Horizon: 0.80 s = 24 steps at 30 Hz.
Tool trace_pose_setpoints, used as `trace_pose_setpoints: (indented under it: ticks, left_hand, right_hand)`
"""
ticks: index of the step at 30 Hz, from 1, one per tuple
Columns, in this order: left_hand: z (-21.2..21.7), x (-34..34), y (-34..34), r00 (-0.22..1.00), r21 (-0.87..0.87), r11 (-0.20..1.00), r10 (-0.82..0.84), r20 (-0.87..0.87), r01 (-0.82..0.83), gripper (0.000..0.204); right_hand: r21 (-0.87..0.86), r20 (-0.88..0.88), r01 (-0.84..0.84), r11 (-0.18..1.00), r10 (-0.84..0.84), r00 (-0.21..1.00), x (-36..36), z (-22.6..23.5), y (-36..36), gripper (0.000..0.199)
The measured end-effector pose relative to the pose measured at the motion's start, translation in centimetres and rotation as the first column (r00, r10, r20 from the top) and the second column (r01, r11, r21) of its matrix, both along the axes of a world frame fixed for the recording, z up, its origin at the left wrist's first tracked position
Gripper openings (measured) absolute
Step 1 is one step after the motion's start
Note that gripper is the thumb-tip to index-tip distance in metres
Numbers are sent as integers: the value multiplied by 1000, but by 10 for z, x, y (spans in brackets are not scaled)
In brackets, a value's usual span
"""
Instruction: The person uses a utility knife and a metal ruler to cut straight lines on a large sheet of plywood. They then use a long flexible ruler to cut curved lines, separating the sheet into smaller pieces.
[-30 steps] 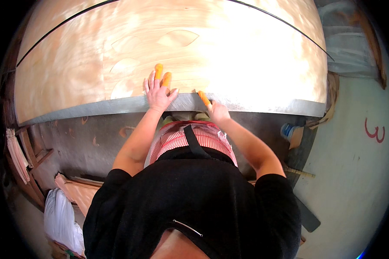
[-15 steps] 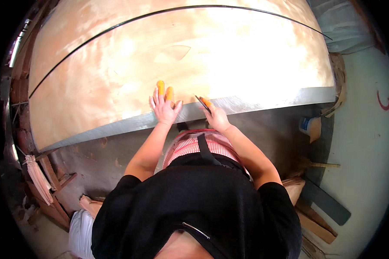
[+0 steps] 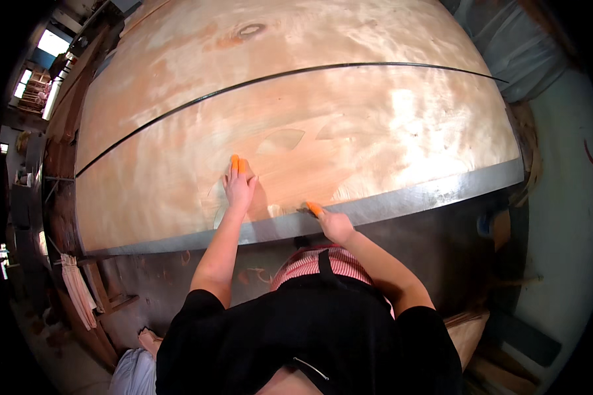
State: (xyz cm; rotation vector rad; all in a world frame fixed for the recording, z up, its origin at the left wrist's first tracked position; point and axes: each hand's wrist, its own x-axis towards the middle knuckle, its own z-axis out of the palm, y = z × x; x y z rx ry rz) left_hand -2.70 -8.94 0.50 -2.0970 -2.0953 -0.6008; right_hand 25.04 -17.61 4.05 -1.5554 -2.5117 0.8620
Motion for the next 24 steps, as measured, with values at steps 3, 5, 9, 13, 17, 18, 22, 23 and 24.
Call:
trace_pose_setpoints:
  ticks: [3, 5, 9, 13, 17, 18, 22, 23, 24]
  left_hand:
    - [5, 2, 5, 1000, -2, 1000, -30, 9, 30, 32]
    - [6, -1, 1, 997, -53, 997, -59, 42, 62, 26]
    - [14, -17, 26, 986, -27, 986, -166, 18, 167, 20]
    - [60, -32, 90, 992, 183, 976, -106, -75, 118, 15]
    - [117, -43, 135, 994, 364, 931, 19, -103, 20, 28]
    - [127, -34, 134, 994, 403, 915, 40, -102, 4, 29]
    - [102, -25, 89, 1000, 273, 962, 17, -19, -11, 41]
    - [94, -23, 69, 1000, 223, 975, -23, -1, 22, 44]
    - [86, -20, 54, 997, 182, 981, -69, 24, 64, 48]
  right_hand:
    - [44, 9, -19, 999, 19, 1000, 7, -12, 0, 53]
    - [63, -37, -19, 998, 21, 999, 8, -10, 0, 53]
    - [34, 7, -55, 998, 55, 998, 11, -7, 2, 56]
    - [15, -39, -74, 997, 75, 996, 10, -6, 4, 56]
    - [16, -63, -68, 998, 69, 996, 7, -10, 9, 51]
    - [-1, -52, -48, 999, 48, 997, 8, -18, 4, 50]
    - [-67, -164, 115, 991, -124, 979, 3, -25, 1, 39]
    - [-148, -132, 173, 974, -193, 972, 3, -31, 0, 37]
    - [-151, -183, 227, 962, -253, 950, 5, -39, -2, 35]
